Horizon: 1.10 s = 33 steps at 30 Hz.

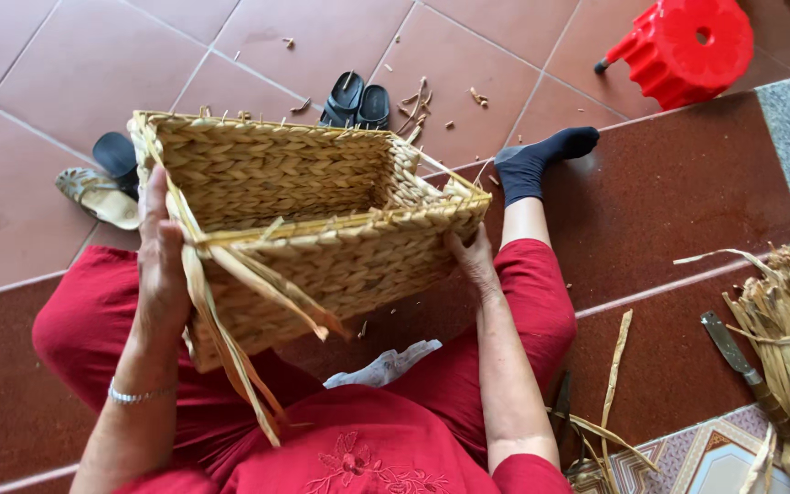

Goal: The person weaves a rectangular basket using dried palm leaves, interlacing strips through the vertical frame. They use scissors to trim excess material and a knife to adjust the weave, working continuously on the basket's rim.

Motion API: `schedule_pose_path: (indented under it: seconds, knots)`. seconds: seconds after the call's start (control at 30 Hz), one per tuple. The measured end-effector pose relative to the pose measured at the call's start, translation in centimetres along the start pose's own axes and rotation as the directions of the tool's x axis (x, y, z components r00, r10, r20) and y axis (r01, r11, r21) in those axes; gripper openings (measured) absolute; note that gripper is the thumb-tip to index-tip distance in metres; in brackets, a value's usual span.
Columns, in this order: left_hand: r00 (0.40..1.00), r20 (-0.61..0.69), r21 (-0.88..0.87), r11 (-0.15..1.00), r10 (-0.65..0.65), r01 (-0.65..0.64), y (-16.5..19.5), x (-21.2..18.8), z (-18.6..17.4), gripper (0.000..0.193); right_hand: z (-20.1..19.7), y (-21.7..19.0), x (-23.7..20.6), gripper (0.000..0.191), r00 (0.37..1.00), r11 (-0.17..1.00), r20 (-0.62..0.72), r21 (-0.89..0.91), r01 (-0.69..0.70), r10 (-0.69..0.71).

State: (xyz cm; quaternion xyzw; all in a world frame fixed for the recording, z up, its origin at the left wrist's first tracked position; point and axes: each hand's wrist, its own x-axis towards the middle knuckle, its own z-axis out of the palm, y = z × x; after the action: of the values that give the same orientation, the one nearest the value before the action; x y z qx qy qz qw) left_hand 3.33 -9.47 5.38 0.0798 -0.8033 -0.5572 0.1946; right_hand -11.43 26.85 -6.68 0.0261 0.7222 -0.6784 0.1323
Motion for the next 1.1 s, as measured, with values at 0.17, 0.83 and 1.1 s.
schedule_pose_path:
  seconds: [0.17,0.83,1.1]
  knots:
    - [0.97,0.093,-0.52,0.82,-0.223,0.238,-2.2,1.4,-0.2,0.081,-2.4,-2.3,-2.1,0.075,0.992,0.994,-0.087,0.053,0.099,-0.094]
    - [0.885,0.19,-0.59,0.671,-0.426,0.449,-9.6,-0.9,10.9,0.053,-13.2,0.9,-6.4,0.079,0.86,0.765,-0.361,-0.642,0.052,-0.361]
    - [0.966,0.253,-0.082,0.996,0.058,-0.038,-8.5,2.1,8.3,0.084,-10.4,-4.8,-4.8,0.064,0.688,0.069,-0.001,-0.995,0.071,-0.726]
